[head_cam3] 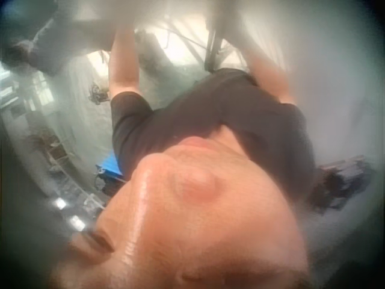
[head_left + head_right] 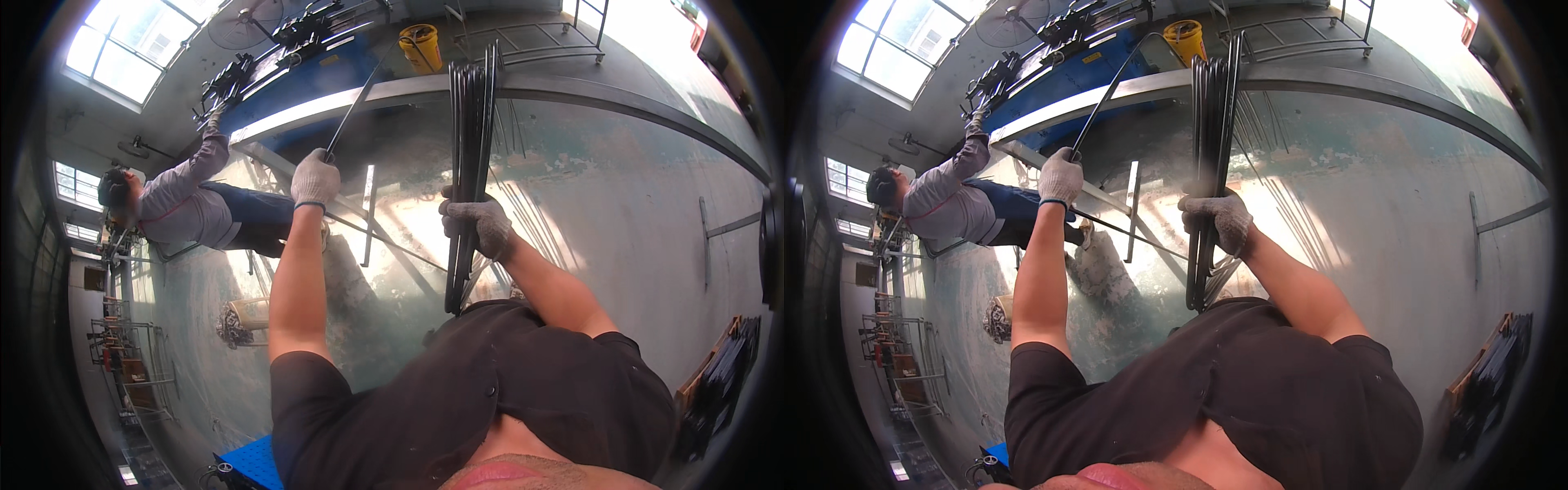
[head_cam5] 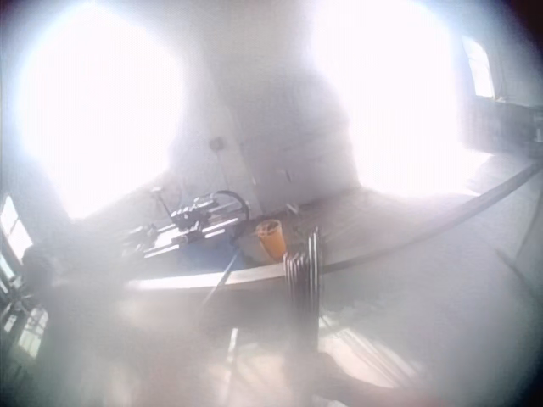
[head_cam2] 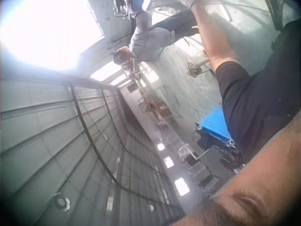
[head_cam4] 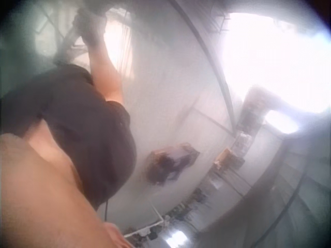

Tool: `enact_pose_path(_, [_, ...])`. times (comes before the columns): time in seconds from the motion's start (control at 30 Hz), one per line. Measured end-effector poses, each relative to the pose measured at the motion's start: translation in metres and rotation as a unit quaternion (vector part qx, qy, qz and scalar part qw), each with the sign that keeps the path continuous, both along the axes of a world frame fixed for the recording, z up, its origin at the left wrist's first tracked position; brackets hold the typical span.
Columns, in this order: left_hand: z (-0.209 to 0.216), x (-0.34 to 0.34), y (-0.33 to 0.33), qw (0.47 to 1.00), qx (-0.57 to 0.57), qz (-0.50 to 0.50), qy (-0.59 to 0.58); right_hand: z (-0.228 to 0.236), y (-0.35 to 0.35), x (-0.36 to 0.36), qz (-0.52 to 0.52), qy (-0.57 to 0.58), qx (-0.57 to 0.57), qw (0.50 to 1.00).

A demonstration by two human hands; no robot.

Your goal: The person collects black metal frames from a rack and stacks them on a pallet. The person then retrieves a roll of plastic wrap and wraps the stacked frames on the pallet.

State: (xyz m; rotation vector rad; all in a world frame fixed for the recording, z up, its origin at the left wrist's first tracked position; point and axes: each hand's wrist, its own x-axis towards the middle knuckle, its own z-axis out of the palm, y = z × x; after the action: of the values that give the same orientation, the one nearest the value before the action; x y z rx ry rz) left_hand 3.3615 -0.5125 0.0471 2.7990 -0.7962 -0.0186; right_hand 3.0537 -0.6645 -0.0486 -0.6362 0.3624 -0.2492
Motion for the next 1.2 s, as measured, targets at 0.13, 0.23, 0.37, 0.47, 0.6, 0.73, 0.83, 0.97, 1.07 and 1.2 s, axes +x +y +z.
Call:
enact_pose_path(0.13, [-0.063, -0.066, 0.035, 0.884, -0.292, -0.008, 0.366, -0.003, 0.003, 0.003, -0.009, -0.005, 0.013, 1.0])
enact_pose_path(0.23, [-0.125, -0.122, 0.058, 0.871, -0.273, -0.029, 0.407, 0.002, 0.0, -0.001, -0.019, 0.013, 0.022, 0.999])
enact_pose_path(0.37, [-0.137, -0.183, 0.079, 0.829, -0.188, -0.145, 0.506, 0.006, -0.005, -0.003, 0.023, 0.045, -0.02, 0.999])
enact_pose_path(0.47, [-0.097, -0.198, 0.08, 0.82, -0.165, -0.117, 0.535, 0.011, 0.007, 0.001, 0.012, 0.045, -0.022, 0.999])
enact_pose_path(0.6, [-0.073, -0.185, 0.048, 0.78, -0.158, -0.081, 0.601, -0.006, -0.006, -0.001, -0.013, 0.049, -0.067, 0.996])
enact_pose_path(0.73, [-0.095, -0.161, 0.017, 0.771, -0.188, -0.095, 0.6, -0.007, 0.003, -0.014, 0.019, 0.092, -0.135, 0.986])
enact_pose_path(0.83, [-0.1, -0.14, -0.022, 0.651, -0.334, -0.113, 0.672, 0.001, 0.02, -0.037, 0.099, 0.178, -0.237, 0.95])
enact_pose_path(0.97, [-0.075, -0.162, -0.075, 0.491, -0.34, -0.157, 0.787, 0.0, 0.03, -0.063, 0.233, 0.208, -0.313, 0.897])
enact_pose_path(1.07, [-0.09, -0.174, -0.097, 0.457, -0.324, -0.17, 0.811, -0.002, 0.012, -0.078, 0.299, 0.199, -0.313, 0.879])
enact_pose_path(1.2, [-0.084, -0.202, -0.125, 0.472, -0.299, -0.154, 0.815, -0.059, 0.007, -0.123, 0.226, 0.143, -0.334, 0.904])
